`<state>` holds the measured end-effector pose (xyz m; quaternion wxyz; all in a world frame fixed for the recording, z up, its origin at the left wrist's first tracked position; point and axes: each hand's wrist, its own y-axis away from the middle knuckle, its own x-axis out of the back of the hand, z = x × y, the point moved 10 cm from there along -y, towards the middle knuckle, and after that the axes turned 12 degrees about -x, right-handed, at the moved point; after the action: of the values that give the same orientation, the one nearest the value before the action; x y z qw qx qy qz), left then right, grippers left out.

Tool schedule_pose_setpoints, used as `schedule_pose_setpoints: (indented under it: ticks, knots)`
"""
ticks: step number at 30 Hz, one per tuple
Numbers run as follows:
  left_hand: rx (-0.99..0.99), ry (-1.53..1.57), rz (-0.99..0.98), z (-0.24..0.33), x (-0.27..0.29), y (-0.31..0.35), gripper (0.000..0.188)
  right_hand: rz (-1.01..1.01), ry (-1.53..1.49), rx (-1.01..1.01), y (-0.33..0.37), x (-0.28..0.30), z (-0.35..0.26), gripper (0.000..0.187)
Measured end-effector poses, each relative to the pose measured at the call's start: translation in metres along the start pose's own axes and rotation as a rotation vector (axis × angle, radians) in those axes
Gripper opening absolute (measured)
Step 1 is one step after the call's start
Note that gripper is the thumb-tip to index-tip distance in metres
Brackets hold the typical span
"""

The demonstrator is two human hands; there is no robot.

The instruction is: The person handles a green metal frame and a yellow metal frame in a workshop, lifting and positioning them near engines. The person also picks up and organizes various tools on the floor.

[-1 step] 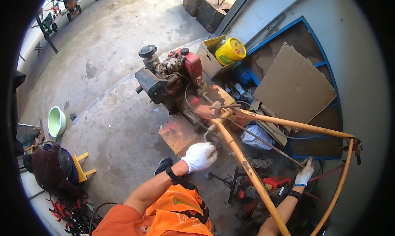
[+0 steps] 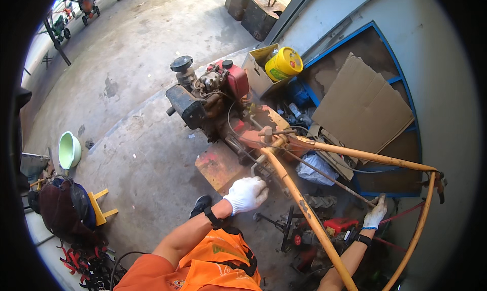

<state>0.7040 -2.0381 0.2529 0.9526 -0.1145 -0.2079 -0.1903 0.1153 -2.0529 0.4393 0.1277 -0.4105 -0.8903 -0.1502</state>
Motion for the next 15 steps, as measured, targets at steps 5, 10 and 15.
schedule_pose_setpoints:
  ticks: [5,10,15]
  knots:
    - [0.007,0.009,0.008,-0.003,-0.004,0.001,0.025,-0.218,-0.344,0.140,0.021,-0.034,-0.035,0.030]
    - [-0.054,-0.075,0.061,0.000,0.001,-0.001,0.024,0.031,0.064,0.148,0.064,-0.027,-0.021,0.046]
    - [-0.084,0.029,0.138,-0.002,0.004,-0.002,0.018,0.014,-0.053,0.065,0.079,-0.028,0.017,0.051]
